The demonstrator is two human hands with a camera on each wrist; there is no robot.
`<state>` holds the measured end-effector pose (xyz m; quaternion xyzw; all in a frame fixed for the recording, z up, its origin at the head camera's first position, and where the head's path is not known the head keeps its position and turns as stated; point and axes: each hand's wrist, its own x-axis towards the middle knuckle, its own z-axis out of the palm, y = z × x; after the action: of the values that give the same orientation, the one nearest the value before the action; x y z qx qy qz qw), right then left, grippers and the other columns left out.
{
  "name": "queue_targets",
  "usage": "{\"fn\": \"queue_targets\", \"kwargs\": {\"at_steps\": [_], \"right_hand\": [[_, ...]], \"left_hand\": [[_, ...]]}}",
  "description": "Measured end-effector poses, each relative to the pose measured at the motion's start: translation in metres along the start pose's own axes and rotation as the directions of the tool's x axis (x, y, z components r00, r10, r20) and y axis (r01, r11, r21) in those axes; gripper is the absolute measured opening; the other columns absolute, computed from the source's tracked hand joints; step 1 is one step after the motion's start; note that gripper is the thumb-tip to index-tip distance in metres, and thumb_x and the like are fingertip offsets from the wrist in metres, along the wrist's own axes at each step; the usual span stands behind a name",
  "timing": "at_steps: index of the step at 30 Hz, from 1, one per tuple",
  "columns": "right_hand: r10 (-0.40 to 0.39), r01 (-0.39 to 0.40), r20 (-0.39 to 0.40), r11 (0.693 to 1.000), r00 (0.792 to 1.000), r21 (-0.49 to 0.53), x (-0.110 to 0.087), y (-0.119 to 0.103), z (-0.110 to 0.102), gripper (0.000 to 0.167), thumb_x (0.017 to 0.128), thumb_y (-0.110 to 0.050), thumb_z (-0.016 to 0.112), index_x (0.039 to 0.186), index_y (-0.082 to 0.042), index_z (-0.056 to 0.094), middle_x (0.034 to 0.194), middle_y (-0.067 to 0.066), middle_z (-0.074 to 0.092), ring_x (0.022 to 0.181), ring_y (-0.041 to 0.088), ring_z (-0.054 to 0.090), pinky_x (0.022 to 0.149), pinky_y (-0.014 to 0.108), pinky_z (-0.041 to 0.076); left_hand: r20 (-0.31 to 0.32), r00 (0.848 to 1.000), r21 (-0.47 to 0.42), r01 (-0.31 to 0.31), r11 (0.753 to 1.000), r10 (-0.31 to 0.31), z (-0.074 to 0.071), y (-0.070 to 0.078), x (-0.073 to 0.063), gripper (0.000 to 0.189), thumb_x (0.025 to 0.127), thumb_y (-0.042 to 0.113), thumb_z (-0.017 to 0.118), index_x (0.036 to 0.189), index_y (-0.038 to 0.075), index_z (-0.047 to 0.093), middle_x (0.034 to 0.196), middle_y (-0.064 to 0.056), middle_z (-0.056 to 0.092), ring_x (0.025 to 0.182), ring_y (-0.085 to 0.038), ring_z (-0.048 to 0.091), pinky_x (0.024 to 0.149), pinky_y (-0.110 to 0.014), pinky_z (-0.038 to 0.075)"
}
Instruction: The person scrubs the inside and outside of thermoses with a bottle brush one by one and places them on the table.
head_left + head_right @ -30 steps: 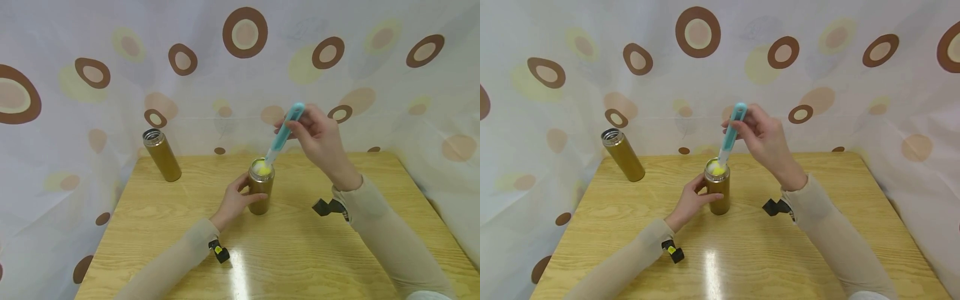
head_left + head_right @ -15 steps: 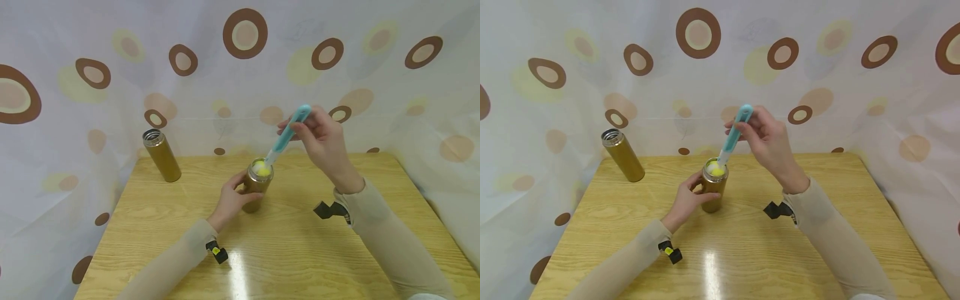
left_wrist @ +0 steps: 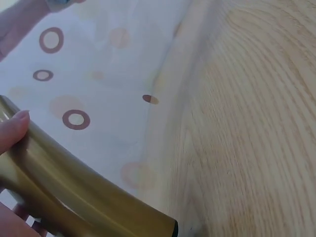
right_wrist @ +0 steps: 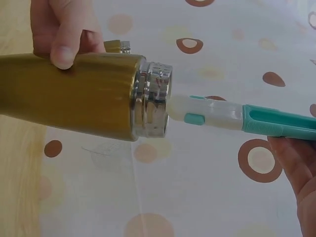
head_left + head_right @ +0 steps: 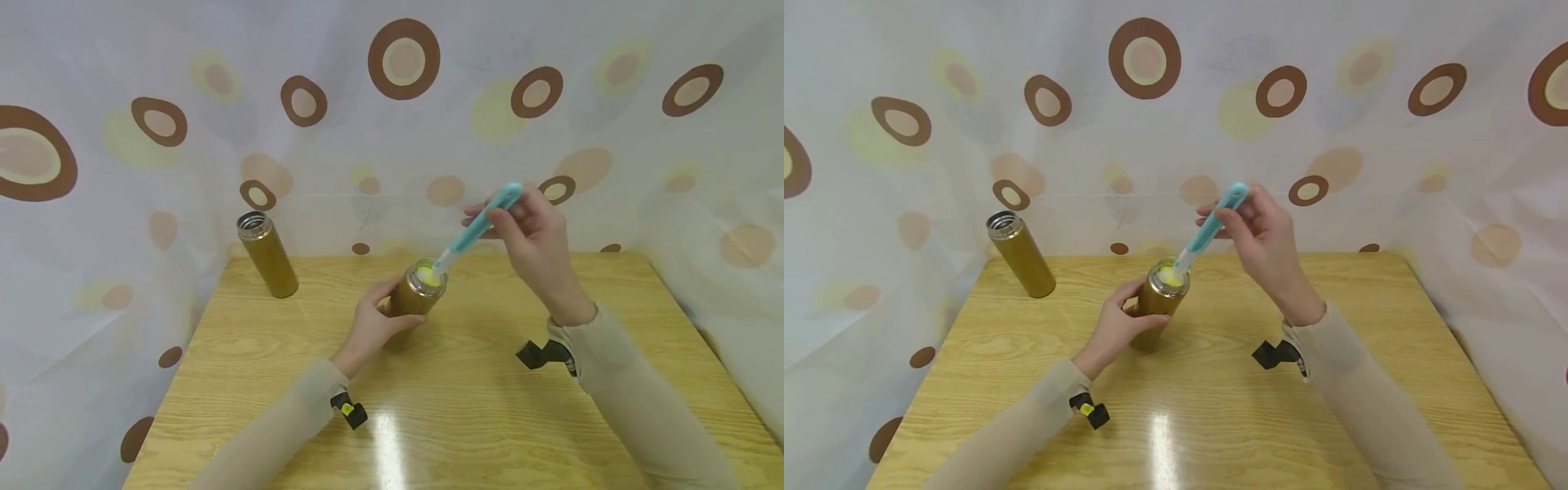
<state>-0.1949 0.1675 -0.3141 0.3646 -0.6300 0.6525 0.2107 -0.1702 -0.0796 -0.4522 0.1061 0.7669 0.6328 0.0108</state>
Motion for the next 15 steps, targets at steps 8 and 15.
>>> {"fn": "queue_targets", "kwargs": {"at_steps": [8, 15], "right_hand": [[0.122, -0.122, 0.008, 0.992, 0.993, -0.018, -0.030, 0.020, -0.001, 0.013, 0.105, 0.004, 0.056, 0.111, 0.015, 0.054, 0.110, 0.012, 0.078, 0.103, 0.021, 0.076, 0.083, 0.035, 0.063], [0.195, -0.195, 0.027, 0.981, 0.980, 0.001, -0.044, 0.031, 0.002, 0.010, 0.105, 0.004, 0.055, 0.109, 0.013, 0.052, 0.113, 0.008, 0.078, 0.102, 0.020, 0.076, 0.085, 0.036, 0.062]], "left_hand": [[0.017, 1.000, 0.029, -0.023, 0.999, 0.023, 0.000, 0.012, 0.004, 0.077, 0.078, 0.018, 0.094, 0.148, 0.021, 0.061, 0.137, -0.002, 0.058, 0.131, -0.021, 0.053, 0.111, -0.046, 0.048], [0.033, 0.999, 0.065, -0.030, 0.997, 0.028, -0.001, 0.010, 0.005, 0.077, 0.078, 0.020, 0.094, 0.147, 0.024, 0.061, 0.138, -0.001, 0.056, 0.131, -0.022, 0.052, 0.113, -0.050, 0.045]]}}
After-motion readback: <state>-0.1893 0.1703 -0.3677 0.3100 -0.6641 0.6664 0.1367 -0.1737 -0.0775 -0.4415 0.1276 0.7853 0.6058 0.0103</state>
